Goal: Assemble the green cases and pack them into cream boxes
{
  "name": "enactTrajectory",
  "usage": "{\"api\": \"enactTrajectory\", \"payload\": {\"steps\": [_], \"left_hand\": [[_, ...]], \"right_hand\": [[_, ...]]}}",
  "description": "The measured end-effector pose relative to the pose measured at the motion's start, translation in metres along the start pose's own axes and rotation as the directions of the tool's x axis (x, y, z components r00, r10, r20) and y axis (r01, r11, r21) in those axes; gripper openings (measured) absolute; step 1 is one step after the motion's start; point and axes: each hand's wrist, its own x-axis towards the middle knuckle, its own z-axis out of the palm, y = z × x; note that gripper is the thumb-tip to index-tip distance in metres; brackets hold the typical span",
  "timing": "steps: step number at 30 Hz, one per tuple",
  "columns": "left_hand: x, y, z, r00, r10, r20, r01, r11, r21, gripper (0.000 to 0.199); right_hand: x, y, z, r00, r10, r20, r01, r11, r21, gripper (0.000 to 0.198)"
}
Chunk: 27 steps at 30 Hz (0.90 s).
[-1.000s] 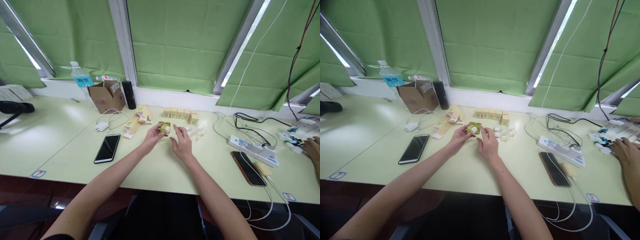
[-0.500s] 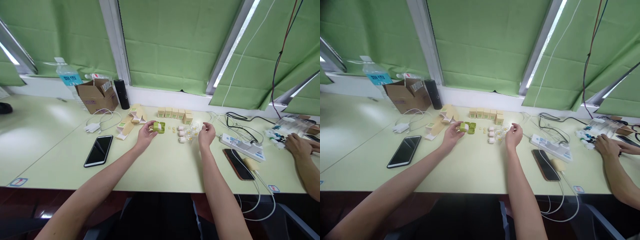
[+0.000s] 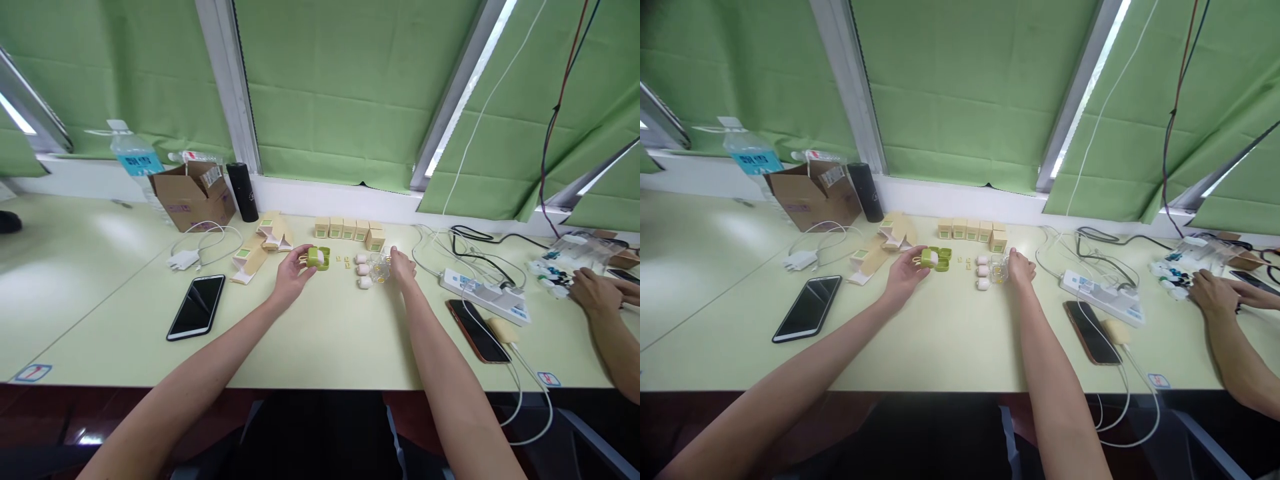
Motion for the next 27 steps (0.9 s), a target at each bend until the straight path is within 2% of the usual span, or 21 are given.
{"api": "enactTrajectory", "payload": {"steps": [6,10,12,13,15,17,19,21,24,27], "left_hand": [[0.000,-0.002,0.001,0.999,0.031,0.003,-0.031,0.999,-0.003,0.055],[0.001,-0.003,0.001,0.999,0.031,-0.011,-0.031,1.000,-0.001,0.056],[0.001,-0.004,0.002,0.999,0.030,-0.016,-0.030,1.000,-0.003,0.056],[0.001,-0.004,0.002,0.999,0.029,-0.018,-0.029,1.000,-0.005,0.056],[0.001,-0.004,0.001,0.999,0.025,-0.019,-0.026,1.000,-0.009,0.057],[0.001,-0.003,0.000,0.999,0.023,-0.023,-0.023,1.000,-0.010,0.058],[0.002,-0.003,-0.002,0.999,0.027,-0.029,-0.027,1.000,-0.012,0.059],[0.003,-0.003,-0.005,0.999,0.032,-0.032,-0.033,0.999,-0.016,0.060],[0.004,-0.003,-0.008,0.999,0.031,-0.032,-0.032,0.999,-0.030,0.062],[0.006,-0.004,-0.010,0.999,0.027,-0.031,-0.028,0.998,-0.049,0.064]], "right_hand": [[0.007,-0.005,-0.010,0.993,0.075,-0.086,-0.059,0.982,0.179,0.048],[0.003,-0.010,-0.020,0.978,0.112,-0.178,-0.062,0.962,0.267,0.054],[-0.004,-0.018,-0.023,0.969,0.048,-0.241,0.048,0.926,0.374,0.056],[-0.009,-0.024,-0.023,0.959,-0.012,-0.282,0.149,0.871,0.469,0.057],[-0.024,-0.040,-0.018,0.938,-0.128,-0.321,0.314,0.703,0.638,0.056],[-0.041,-0.058,-0.010,0.936,-0.190,-0.295,0.348,0.609,0.713,0.051],[-0.061,-0.074,0.003,0.938,-0.252,-0.237,0.342,0.571,0.746,0.046],[-0.081,-0.083,0.016,0.936,-0.301,-0.181,0.326,0.547,0.771,0.052],[-0.106,-0.083,0.032,0.917,-0.385,-0.102,0.329,0.589,0.738,0.066],[-0.121,-0.075,0.040,0.894,-0.446,-0.031,0.351,0.657,0.667,0.065]]}}
